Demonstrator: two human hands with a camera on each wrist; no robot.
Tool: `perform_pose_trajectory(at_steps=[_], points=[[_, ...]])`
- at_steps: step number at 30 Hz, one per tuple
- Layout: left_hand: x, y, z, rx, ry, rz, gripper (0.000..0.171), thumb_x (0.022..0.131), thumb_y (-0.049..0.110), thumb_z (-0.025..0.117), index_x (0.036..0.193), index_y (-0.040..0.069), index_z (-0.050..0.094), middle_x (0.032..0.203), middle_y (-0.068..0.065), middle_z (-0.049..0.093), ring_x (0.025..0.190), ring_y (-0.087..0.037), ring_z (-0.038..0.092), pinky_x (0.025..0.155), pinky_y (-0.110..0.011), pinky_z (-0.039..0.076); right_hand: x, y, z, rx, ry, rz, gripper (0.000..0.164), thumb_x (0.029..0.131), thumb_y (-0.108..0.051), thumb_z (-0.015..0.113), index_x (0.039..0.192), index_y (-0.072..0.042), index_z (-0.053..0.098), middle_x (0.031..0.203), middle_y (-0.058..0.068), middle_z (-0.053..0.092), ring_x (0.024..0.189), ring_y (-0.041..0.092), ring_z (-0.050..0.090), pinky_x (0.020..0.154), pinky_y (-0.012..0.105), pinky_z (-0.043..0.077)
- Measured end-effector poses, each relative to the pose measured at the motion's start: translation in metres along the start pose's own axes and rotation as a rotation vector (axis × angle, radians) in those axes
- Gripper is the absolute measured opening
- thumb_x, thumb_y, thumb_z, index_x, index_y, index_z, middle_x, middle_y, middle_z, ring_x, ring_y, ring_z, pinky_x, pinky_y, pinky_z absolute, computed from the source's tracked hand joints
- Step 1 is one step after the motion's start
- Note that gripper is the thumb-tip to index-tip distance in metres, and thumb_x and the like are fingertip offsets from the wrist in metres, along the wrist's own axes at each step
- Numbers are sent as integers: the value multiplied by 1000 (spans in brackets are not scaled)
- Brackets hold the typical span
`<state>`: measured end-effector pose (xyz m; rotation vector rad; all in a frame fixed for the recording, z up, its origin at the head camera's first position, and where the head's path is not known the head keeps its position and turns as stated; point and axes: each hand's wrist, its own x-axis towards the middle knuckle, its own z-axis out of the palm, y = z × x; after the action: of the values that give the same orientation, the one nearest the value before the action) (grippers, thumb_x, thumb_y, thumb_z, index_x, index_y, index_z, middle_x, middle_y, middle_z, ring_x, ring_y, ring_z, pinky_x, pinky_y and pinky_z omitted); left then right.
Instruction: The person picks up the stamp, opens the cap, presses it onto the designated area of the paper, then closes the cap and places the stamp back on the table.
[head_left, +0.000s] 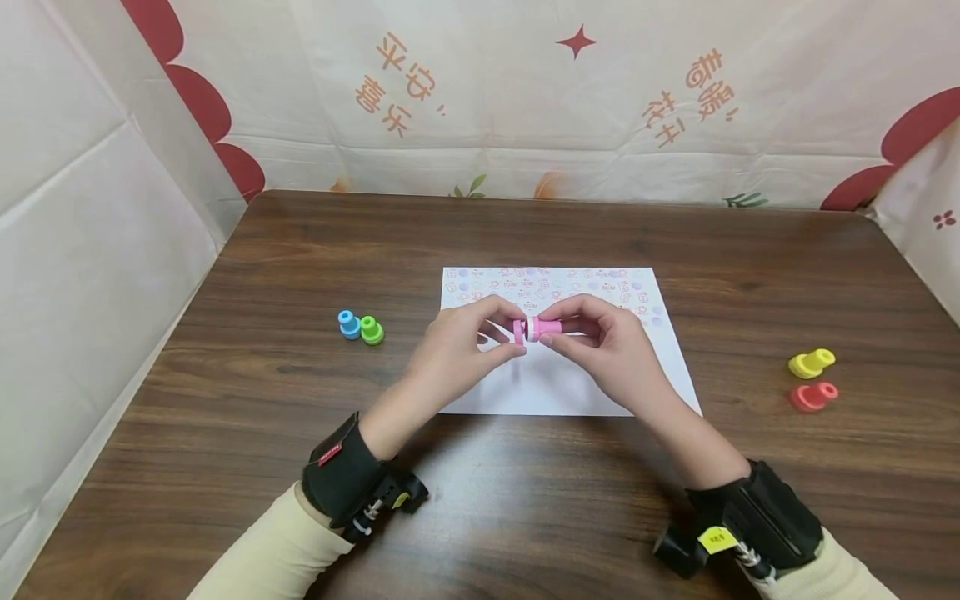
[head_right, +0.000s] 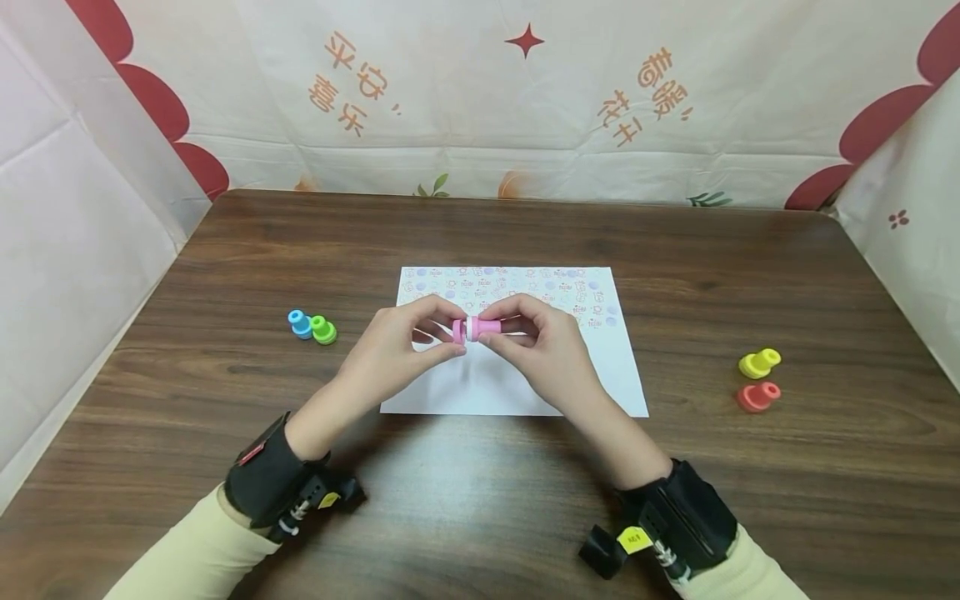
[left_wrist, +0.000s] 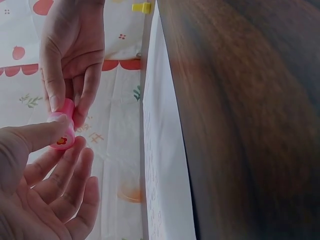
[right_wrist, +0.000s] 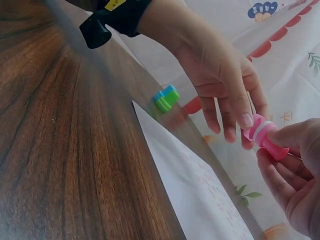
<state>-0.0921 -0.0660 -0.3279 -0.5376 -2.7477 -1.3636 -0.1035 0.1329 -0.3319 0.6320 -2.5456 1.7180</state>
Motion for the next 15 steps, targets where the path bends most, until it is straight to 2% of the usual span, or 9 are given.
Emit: perform_pose_trajectory(at_steps=[6, 15], points=[[1, 1, 3, -5, 12, 12, 26, 80, 15, 77, 103, 11, 67, 90, -3, 74, 80, -12, 68, 80, -38, 59, 0, 0, 1, -19, -12, -1, 22, 81, -5, 74, 101, 1, 67, 99, 13, 69, 88, 9, 67, 71, 10, 56], [2, 3, 3, 24, -7, 7, 25, 81, 17, 76, 105, 13, 70, 94, 0, 75, 81, -11, 67, 79, -37, 59, -1, 2, 2, 4, -21, 2, 22, 81, -3, 74, 101, 2, 67, 100, 14, 68, 88, 8, 66, 72, 11, 56]])
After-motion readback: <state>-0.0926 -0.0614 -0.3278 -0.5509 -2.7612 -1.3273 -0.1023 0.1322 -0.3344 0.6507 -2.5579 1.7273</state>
